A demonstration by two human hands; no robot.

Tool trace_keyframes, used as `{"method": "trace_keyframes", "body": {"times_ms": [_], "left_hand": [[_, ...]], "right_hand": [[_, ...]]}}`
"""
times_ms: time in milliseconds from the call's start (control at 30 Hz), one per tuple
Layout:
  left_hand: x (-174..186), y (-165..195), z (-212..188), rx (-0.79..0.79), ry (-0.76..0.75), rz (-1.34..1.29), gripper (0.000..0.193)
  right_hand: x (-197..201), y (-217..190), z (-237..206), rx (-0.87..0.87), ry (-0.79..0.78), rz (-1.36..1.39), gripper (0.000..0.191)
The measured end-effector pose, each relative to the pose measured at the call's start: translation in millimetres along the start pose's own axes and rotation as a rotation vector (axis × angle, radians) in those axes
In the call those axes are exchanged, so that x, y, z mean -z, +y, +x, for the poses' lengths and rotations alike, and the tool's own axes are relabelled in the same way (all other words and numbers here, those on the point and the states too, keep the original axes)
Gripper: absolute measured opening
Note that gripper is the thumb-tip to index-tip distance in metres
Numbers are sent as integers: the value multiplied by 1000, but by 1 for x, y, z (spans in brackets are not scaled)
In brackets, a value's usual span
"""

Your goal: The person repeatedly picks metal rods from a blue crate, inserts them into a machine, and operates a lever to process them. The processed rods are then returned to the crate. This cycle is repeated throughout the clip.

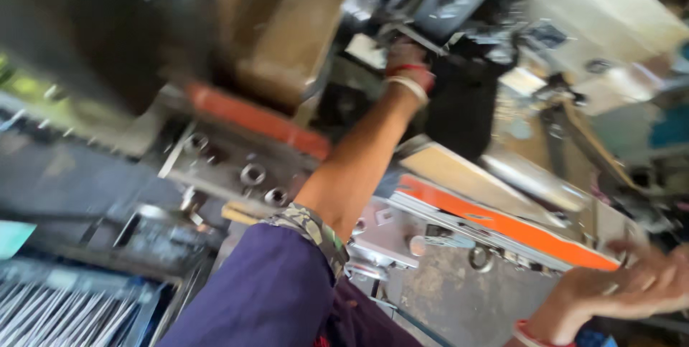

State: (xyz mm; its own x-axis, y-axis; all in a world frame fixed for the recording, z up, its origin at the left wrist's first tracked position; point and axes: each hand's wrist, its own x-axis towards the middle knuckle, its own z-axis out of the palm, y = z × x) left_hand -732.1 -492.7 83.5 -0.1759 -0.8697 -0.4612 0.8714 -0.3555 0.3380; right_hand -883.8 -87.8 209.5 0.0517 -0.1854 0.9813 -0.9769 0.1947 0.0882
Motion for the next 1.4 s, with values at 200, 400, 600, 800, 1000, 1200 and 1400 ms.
{"method": "trace_keyframes", "body": {"times_ms": [200,400,600,800,1000,1200,1400], "left_hand": [[32,68,-121,-362,-462,799,43],[132,249,-265,-764,-335,1307,50],[308,366,-355,-847,194,1210,35],[475,385,-373,-886,643,857,29],[531,387,-395,-877,648,646,39],[540,392,-426,-1042,740,703,36],[587,422,-462,-595,457,834,37]], "right_hand": [[-6,-260,-115,130,-1034,874,27],[-108,-449,-210,324,-1348,1213,58],[-132,-539,-235,-147,-1632,1008,72],[-74,-571,-235,255,-1566,1068,40],[30,-656,-190,-520,-1745,1833,35],[74,-706,-168,-843,-1871,1978,33],[97,-716,-179,260,-1221,1780,26]]}}
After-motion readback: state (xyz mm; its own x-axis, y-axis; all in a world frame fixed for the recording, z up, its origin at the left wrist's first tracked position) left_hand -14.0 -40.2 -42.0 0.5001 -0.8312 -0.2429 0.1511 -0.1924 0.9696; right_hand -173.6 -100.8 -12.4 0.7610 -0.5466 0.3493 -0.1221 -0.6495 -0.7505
